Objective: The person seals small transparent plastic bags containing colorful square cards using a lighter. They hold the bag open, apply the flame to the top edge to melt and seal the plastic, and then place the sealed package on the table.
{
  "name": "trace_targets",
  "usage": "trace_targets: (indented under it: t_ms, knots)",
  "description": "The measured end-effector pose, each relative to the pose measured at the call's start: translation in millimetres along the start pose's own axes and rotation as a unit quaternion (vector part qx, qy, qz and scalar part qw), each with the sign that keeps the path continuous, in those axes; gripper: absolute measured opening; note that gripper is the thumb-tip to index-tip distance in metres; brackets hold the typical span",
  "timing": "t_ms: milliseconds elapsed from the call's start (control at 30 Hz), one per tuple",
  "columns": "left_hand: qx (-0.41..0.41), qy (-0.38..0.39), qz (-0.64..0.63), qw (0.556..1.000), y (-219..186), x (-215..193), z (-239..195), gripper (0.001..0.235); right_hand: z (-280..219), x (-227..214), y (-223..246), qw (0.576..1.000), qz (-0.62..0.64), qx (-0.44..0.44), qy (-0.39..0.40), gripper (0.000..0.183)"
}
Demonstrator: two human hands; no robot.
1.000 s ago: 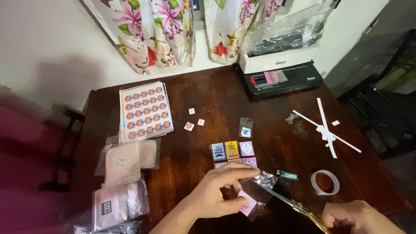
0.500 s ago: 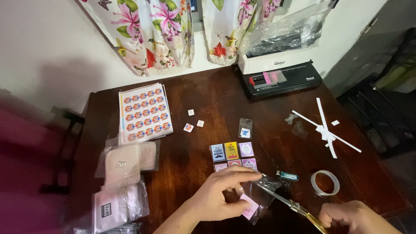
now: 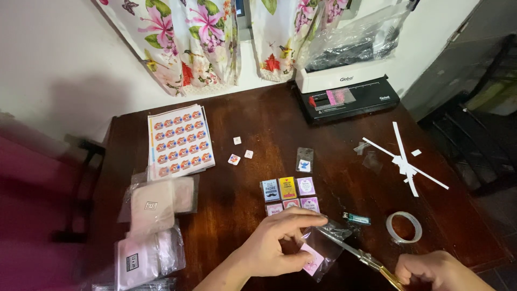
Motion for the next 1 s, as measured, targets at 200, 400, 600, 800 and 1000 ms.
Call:
trace_targets:
  t_ms: [200, 400, 600, 800, 1000]
  knots:
    - [0.006, 0.015, 0.002, 1.000, -3, 0, 0, 0.064, 6, 0, 13, 0.997, -0.018, 0.067, 0.030, 0.030]
    - [-0.015, 0.024, 0.007, 1.000, 0, 4, -1, 0.064, 7, 1, 12, 0.999, 0.018, 0.021, 0.034, 0.031]
    - [-0.015, 0.021, 0.006, 1.000, -2, 4, -1, 0.064, 7, -2, 26, 0.998, -0.003, 0.041, 0.041, 0.030]
    - [-0.038, 0.038, 0.008, 0.999, -3, 6, 0, 0.065, 10, -5, 26, 0.997, -0.017, 0.081, 0.001, 0.039]
    - [-0.032, 0.014, 0.003, 0.999, 5, 2, 3, 0.068, 7, -6, 13, 0.997, -0.005, 0.057, 0.044, 0.025]
Point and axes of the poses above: each hand's wrist, its own z-axis towards the middle knuckle, its own x-axis out of the palm, y = z × x, the point moved 5 cm from there along z, towards the middle knuckle, and after that the axes turned 7 degrees about z, right-handed, at the moved point
